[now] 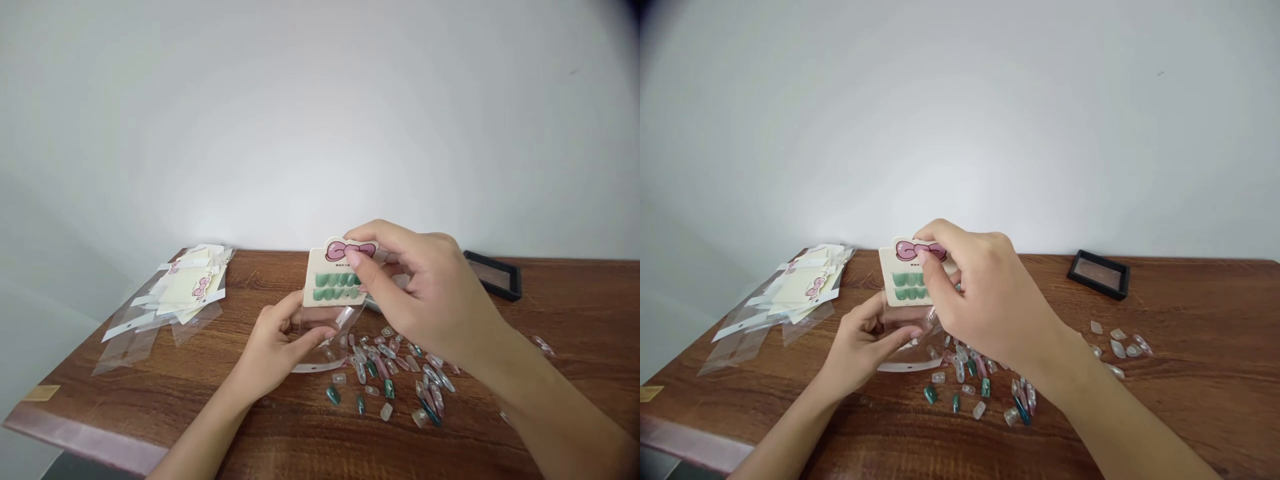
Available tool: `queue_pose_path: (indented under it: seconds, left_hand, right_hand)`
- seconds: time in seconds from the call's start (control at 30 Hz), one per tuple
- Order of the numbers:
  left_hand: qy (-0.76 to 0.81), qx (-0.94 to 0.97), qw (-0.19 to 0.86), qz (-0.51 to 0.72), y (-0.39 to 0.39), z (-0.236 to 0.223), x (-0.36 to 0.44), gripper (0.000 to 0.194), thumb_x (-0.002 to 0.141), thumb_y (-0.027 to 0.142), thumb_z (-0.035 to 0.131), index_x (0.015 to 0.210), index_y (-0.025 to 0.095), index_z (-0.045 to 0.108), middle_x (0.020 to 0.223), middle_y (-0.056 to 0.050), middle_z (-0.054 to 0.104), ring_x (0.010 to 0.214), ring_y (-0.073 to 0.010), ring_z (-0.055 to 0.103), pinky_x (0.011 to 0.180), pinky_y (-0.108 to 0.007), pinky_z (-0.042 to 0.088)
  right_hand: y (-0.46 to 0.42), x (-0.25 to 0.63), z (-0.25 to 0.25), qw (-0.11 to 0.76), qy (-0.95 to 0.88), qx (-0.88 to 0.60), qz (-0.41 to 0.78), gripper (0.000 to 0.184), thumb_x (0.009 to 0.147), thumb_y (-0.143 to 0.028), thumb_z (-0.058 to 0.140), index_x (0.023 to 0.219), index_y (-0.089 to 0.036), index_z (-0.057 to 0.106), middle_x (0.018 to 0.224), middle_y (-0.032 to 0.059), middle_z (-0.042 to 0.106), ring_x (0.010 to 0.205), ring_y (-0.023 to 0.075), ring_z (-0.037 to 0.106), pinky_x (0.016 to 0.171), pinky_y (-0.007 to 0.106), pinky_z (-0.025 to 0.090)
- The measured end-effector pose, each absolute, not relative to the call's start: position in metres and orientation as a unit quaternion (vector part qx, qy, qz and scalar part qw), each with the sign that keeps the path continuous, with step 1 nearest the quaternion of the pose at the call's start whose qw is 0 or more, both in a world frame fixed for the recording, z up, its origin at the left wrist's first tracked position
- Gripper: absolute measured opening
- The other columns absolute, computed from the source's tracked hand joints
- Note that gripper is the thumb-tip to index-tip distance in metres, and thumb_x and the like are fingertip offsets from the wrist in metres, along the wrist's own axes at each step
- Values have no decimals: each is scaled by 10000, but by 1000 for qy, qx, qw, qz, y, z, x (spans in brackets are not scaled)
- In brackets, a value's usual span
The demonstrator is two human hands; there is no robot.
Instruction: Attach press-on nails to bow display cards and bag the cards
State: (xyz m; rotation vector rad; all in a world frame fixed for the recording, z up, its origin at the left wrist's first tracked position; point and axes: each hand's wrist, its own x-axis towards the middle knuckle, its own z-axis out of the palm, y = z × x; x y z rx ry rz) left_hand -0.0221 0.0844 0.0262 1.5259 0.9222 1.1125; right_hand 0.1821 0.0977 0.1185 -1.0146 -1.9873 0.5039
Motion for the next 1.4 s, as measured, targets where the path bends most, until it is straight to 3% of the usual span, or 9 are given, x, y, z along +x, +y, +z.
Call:
queue_pose_path:
  seconds: [0.17,0.27,0.33,0.57,0.73,0.8,1.1,1.4]
  left_hand:
    - [374,604,524,470,85,30,-20,372,846,225,787,1204,272,699,1098,-11,804,995,-176,762,817,-191,605]
    - [376,599,526,473,84,29,-21,390,840,213,792,1211,287,694,1086,2,807,953,-150,768,798,-168,599]
    - [378,601,521,474,84,28,-22,388,843,218,790,1212,283,691,1071,-1,810,909,-145,773,783,-176,604]
    - [365,611,509,484,83,29,-22,356,854,195,775,1190,275,689,1079,1,807,977,-171,765,820,-206,604]
    - [359,613,504,491,84,29,-21,335,845,194,781,1156,294,706,1029,35,805,901,-139,767,841,-204,591]
    - [363,618,491,495,85,28,-21,346,836,193,790,1155,301,712,1043,36,799,907,-135,754,854,-213,585]
    - [393,627,451,500,85,23,-25,297,818,234,809,1104,246,727,838,38,736,676,-65,609,640,-147,506]
    - [355,602,498,514,85,24,-23,367,816,175,809,1153,282,710,937,49,777,800,-78,689,733,-149,549]
  right_hand:
    - [101,179,113,435,-770,-401,238,133,995,-283,549,1010,-236,673,762,21,705,626,166,683,440,243,493]
    - [104,179,110,441,-759,-406,256,144,1001,-299,553,1024,-237,680,776,37,702,785,219,720,539,285,574]
    - [106,180,108,445,-750,-409,269,146,1005,-318,555,1014,-239,677,818,40,712,786,216,719,564,295,589]
    - [108,178,106,441,-749,-414,270,149,1000,-322,558,1029,-236,676,852,51,726,780,216,711,509,277,553]
    - [106,177,107,408,-768,-427,248,137,992,-285,553,1009,-222,673,794,21,722,544,133,615,399,241,425]
    - [106,177,106,399,-772,-433,238,141,988,-287,555,1005,-228,682,798,14,727,536,125,604,391,237,395]
    - [104,175,111,363,-827,-388,185,180,982,-234,569,1035,-231,741,977,-5,761,758,124,658,576,243,466]
    - [109,181,109,331,-870,-338,141,219,987,-210,578,1122,-224,750,998,-10,750,786,113,642,642,256,470]
